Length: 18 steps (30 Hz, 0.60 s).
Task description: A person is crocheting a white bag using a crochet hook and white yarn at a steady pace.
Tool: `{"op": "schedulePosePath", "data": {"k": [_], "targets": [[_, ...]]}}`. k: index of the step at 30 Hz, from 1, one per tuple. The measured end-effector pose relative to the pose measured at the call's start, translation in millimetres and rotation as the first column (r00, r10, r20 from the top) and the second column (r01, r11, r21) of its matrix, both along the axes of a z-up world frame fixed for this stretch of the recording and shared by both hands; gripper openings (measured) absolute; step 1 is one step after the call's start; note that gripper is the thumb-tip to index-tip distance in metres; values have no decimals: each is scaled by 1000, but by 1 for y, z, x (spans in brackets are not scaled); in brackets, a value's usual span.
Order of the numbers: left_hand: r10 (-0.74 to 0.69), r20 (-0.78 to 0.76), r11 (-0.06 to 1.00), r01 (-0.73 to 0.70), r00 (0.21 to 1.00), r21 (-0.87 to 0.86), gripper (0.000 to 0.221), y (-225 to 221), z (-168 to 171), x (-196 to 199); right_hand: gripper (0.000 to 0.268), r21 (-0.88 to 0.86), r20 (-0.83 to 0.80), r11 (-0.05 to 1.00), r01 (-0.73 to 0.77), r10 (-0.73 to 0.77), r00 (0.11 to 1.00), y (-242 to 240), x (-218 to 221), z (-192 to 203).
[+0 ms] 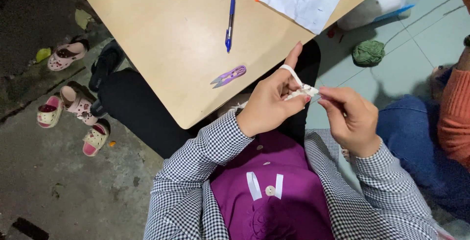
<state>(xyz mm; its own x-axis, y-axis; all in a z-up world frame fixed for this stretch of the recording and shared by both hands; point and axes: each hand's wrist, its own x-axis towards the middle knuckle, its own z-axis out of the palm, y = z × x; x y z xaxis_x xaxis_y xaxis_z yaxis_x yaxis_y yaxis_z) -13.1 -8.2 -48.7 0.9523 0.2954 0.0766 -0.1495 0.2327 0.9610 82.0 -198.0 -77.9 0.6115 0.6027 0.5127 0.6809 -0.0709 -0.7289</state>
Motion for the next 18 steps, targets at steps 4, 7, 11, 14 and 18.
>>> {"op": "schedulePosePath", "data": {"k": [4, 7, 11, 14, 18], "targets": [[-88, -22, 993, 89, 996, 74, 14, -2, -6, -1, 25, -118, 268, 993, 26, 7, 964, -18, 5, 1], [-164, -86, 977, 174, 983, 122, 17, -1, -6, 1, 32, -258, 334, 963, -71, 158, 929, -31, 5, 16], [-196, -123, 970, 211, 973, 121, 76, 0, -5, 1, 29, -277, 339, 959, -54, 150, 929, -37, 6, 17], [-220, -103, 965, 232, 970, 124, 40, 1, -9, 4, 26, -285, 367, 956, -62, 169, 915, -39, 7, 20], [-301, -151, 950, 309, 942, 38, 85, 5, -11, 5, 24, -332, 355, 941, -60, 184, 917, -41, 7, 29]]}}
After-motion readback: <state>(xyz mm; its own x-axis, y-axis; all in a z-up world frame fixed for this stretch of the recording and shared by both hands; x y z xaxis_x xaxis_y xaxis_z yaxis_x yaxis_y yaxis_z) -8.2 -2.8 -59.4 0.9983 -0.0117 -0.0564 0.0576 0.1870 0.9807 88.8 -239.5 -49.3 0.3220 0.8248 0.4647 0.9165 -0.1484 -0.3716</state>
